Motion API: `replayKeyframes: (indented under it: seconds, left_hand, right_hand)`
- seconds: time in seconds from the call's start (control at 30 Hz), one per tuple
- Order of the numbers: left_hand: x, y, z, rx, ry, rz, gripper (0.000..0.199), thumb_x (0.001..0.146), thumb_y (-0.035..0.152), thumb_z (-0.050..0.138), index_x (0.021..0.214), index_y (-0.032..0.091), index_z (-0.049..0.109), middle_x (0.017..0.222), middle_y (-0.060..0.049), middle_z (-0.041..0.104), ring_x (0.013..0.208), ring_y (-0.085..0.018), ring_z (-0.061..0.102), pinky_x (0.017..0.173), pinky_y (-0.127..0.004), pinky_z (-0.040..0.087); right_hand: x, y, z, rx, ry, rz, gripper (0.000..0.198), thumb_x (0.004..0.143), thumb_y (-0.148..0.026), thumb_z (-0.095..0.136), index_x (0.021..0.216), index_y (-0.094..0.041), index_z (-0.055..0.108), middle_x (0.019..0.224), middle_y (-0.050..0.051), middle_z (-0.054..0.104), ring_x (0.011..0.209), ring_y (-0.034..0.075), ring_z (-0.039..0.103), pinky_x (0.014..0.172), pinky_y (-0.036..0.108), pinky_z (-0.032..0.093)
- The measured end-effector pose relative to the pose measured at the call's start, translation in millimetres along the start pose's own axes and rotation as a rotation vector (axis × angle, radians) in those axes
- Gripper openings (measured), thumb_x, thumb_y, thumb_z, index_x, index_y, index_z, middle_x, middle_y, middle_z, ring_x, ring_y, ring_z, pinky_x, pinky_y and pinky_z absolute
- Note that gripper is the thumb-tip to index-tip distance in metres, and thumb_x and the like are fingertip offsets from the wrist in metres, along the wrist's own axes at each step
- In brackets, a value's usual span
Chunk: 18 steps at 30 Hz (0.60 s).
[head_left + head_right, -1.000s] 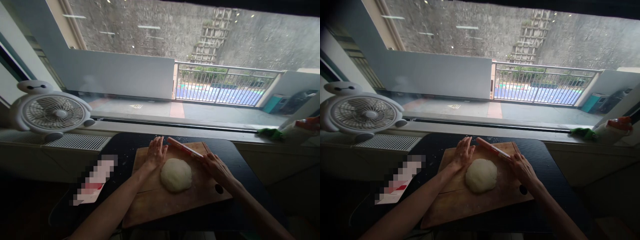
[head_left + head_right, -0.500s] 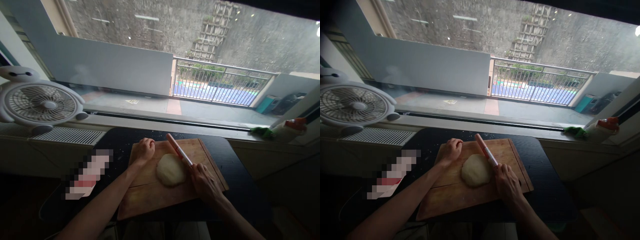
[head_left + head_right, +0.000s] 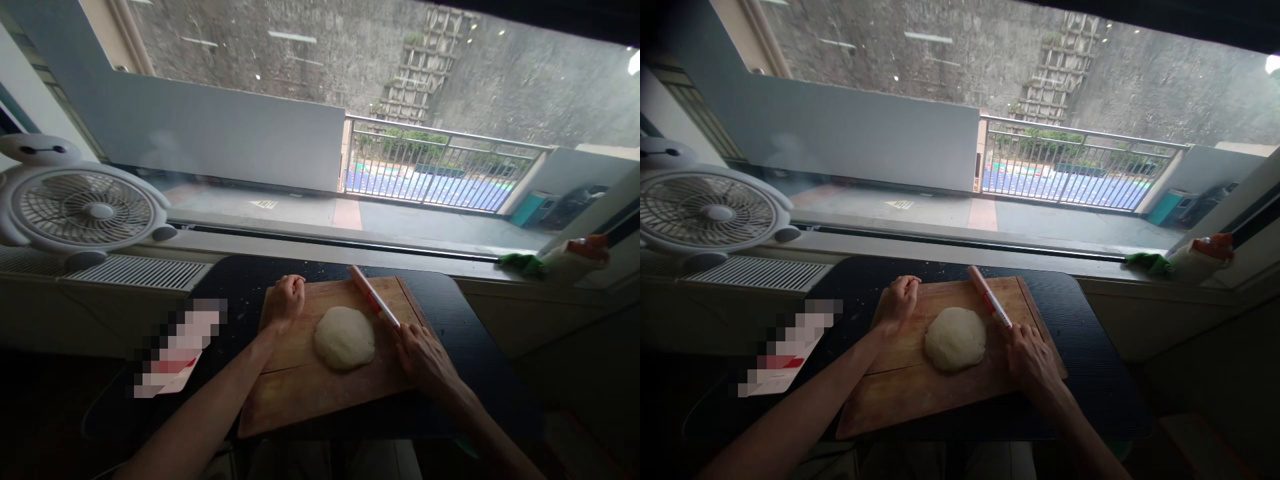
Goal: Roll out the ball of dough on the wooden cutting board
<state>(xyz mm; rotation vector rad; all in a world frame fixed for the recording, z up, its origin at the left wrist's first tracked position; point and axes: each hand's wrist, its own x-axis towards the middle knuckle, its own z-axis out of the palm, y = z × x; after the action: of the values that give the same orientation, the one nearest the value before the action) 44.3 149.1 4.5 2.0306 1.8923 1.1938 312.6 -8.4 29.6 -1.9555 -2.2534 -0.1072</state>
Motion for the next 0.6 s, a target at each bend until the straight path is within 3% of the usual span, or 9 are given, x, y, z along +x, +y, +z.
replayKeyframes:
  seconds: [0.07,0.27,0.43,0.53,0.6]
  left_hand:
    - [0.2,0.0,0.3,0.003,-0.006,0.01,0.03,0.087,0.031,0.034,0.085,0.022,0.062,0.092,-0.004,0.066,0.089,-0.02,0.06,0.084,-0.032,0.043]
    - [-1.2,2.4,-3.9,-0.005,-0.014,-0.002,0.03,0.087,0.032,0.034,0.084,0.021,0.062,0.092,-0.003,0.066,0.088,-0.02,0.061,0.083,-0.032,0.043]
    - [1.4,5.7,-3.4,-0.059,0.001,-0.025,0.03,0.087,0.029,0.033,0.084,0.021,0.062,0.093,-0.003,0.066,0.09,-0.019,0.06,0.086,-0.03,0.043]
    - [-3.9,2.9,-9.0,-0.05,-0.014,0.008,0.031,0.088,0.028,0.032,0.084,0.021,0.062,0.091,-0.004,0.065,0.09,-0.019,0.059,0.086,-0.032,0.043]
    - [-13.9,-5.4,-16.7,-0.024,-0.052,0.108,0.029,0.088,0.027,0.034,0.084,0.021,0.062,0.09,-0.004,0.064,0.09,-0.02,0.058,0.087,-0.033,0.042]
  right_hand:
    - [-8.5,-9.7,3.6,-0.01,0.042,0.072,0.023,0.086,-0.02,0.044,0.108,-0.018,0.05,0.093,0.009,0.058,0.086,0.021,0.054,0.073,0.03,0.039]
    - [-12.6,-15.5,-1.3,0.036,-0.032,0.096,0.015,0.085,-0.023,0.047,0.098,-0.021,0.051,0.087,0.005,0.058,0.081,0.02,0.056,0.069,0.029,0.038]
    - [-7.6,-27.5,0.6,0.029,0.008,0.122,0.013,0.085,-0.021,0.046,0.096,-0.02,0.051,0.091,0.007,0.057,0.084,0.02,0.055,0.07,0.029,0.039]
    - [-13.5,-14.1,-5.1,0.092,-0.047,0.049,0.015,0.086,-0.022,0.045,0.1,-0.021,0.051,0.092,0.005,0.057,0.085,0.02,0.055,0.071,0.029,0.04]
    - [-23.3,8.6,-11.8,0.149,-0.071,-0.001,0.017,0.089,-0.021,0.041,0.103,-0.023,0.051,0.095,0.005,0.057,0.088,0.019,0.054,0.073,0.029,0.041]
